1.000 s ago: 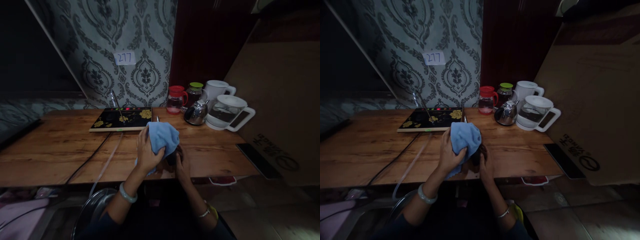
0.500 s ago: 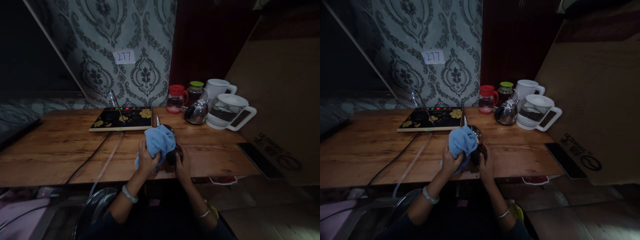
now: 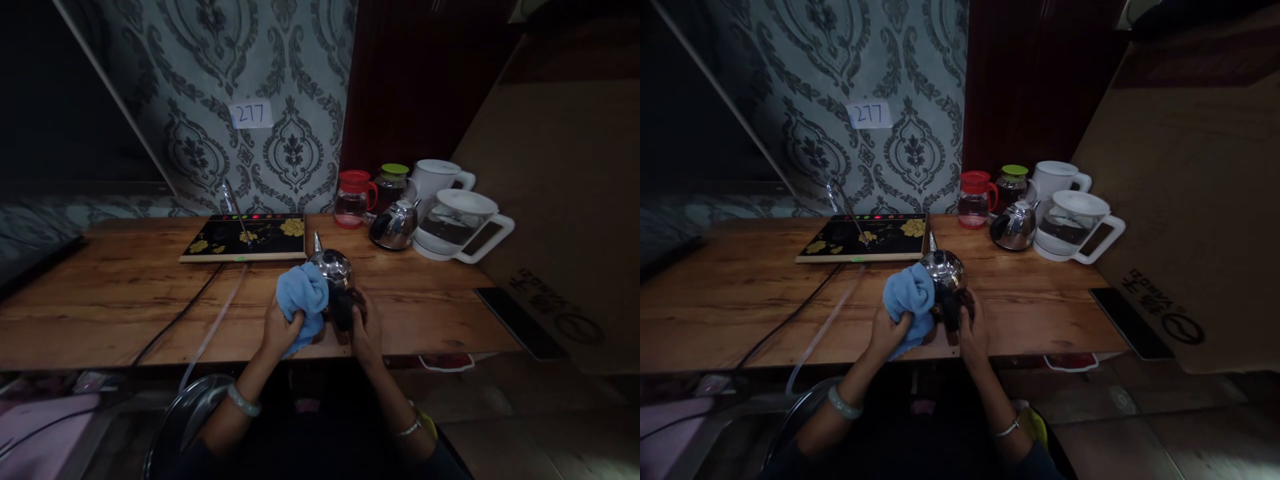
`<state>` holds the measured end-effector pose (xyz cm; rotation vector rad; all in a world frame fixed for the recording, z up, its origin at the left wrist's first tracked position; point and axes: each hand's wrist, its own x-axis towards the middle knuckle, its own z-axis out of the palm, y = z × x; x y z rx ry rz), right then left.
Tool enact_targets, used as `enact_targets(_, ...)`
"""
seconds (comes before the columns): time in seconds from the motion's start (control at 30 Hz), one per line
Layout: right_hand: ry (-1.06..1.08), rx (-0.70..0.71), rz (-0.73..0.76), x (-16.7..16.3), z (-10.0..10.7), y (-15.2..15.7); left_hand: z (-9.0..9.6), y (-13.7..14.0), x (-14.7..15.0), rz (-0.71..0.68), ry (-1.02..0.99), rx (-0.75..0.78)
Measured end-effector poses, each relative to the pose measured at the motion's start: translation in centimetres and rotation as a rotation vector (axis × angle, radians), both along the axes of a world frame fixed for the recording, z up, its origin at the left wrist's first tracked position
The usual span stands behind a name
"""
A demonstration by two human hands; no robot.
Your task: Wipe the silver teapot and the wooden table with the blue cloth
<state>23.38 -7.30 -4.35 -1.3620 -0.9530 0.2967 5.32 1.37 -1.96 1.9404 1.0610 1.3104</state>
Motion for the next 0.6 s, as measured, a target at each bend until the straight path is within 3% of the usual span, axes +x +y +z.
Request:
enact_targets(0.2, 0.004, 0.008, 0.004, -0.1, 0.2, 0.0, 2.1, 1.2, -0.7, 0.007, -0.354, -0.403)
enact_targets(0.33, 0.001, 0.016, 0.002, 0.0, 0.1, 0.1, 4.9, 2.3, -0.3, 0.018, -0.521, -0.386)
enact_targets(0.47, -0.005, 0.003, -0.006, 0.1, -0.2, 0.1, 7.5, 3.9, 1.7, -0.128, -0.511, -0.368)
enact_targets(0.6, 0.003, -0.004, 0.002, 0.1, -0.2, 0.0, 7.6, 5.6, 4.0, -0.319, -0.392, -0.415)
